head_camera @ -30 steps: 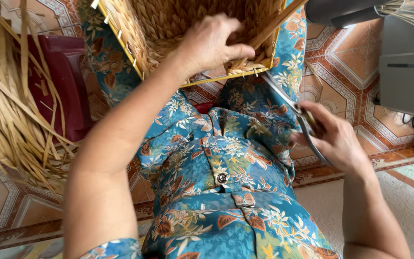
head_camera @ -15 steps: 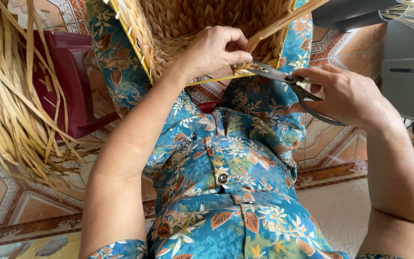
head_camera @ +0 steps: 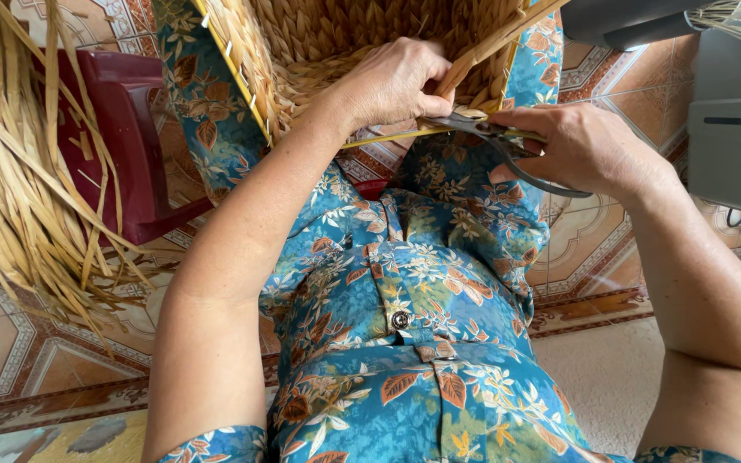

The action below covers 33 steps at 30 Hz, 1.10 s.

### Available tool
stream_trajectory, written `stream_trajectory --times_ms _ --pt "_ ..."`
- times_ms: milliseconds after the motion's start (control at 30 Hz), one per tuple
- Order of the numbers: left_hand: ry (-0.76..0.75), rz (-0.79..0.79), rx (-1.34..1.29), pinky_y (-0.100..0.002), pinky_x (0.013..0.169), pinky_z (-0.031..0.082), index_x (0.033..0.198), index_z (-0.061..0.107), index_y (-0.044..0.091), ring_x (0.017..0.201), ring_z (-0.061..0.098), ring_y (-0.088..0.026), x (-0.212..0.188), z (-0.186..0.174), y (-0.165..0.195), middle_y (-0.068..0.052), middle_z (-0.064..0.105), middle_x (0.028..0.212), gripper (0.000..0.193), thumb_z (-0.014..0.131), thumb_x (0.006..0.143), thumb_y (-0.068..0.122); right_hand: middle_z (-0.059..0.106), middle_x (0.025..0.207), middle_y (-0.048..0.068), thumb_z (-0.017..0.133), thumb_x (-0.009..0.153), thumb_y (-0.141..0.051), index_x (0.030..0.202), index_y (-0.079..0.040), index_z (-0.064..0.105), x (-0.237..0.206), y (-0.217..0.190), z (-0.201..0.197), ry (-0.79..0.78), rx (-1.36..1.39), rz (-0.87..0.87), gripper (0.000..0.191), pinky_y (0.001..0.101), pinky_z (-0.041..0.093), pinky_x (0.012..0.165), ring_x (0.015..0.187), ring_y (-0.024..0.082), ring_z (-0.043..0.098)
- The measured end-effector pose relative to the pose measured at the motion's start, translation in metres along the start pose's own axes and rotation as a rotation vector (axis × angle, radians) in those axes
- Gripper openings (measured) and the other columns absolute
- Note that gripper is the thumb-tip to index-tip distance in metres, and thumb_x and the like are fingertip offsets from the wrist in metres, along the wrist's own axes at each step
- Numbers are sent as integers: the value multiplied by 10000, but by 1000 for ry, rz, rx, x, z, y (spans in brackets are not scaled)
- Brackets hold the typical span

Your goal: The person trims the protruding edges of a woven basket using shears. They hold the basket on their lap, cut the excess strands along the rim, and occasionally adjust the basket's position to access different sections.

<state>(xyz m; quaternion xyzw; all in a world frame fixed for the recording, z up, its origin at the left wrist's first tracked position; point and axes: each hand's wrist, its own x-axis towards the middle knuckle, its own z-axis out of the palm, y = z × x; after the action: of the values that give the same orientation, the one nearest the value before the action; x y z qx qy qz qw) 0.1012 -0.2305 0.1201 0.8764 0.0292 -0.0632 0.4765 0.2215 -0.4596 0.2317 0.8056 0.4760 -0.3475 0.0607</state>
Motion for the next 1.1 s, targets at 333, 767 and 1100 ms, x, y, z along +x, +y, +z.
stream_trajectory --times_ms 333,767,1100 --pt "19 10 -13 -425 750 551 862 790 109 812 707 -235 2 9 -6 -56 706 861 172 863 788 247 727 700 128 811 756 -572 1374 -311 693 -7 3 16 125 -55 -53 681 438 577 637 620 288 708" --pt "288 99 16 -354 716 579 925 750 72 788 691 -193 -7 -7 5 -74 692 900 179 860 882 206 742 753 132 835 764 -557 1368 -288 705 -16 0 13 128 -15 50 673 451 567 660 693 309 717" --pt "790 -209 -513 -205 627 447 1085 725 48 702 575 -71 -244 -155 37 -38 670 895 109 729 1065 155 570 799 27 886 817 -178 1429 -93 680 -48 29 34 315 542 127 651 266 421 642 735 86 469"
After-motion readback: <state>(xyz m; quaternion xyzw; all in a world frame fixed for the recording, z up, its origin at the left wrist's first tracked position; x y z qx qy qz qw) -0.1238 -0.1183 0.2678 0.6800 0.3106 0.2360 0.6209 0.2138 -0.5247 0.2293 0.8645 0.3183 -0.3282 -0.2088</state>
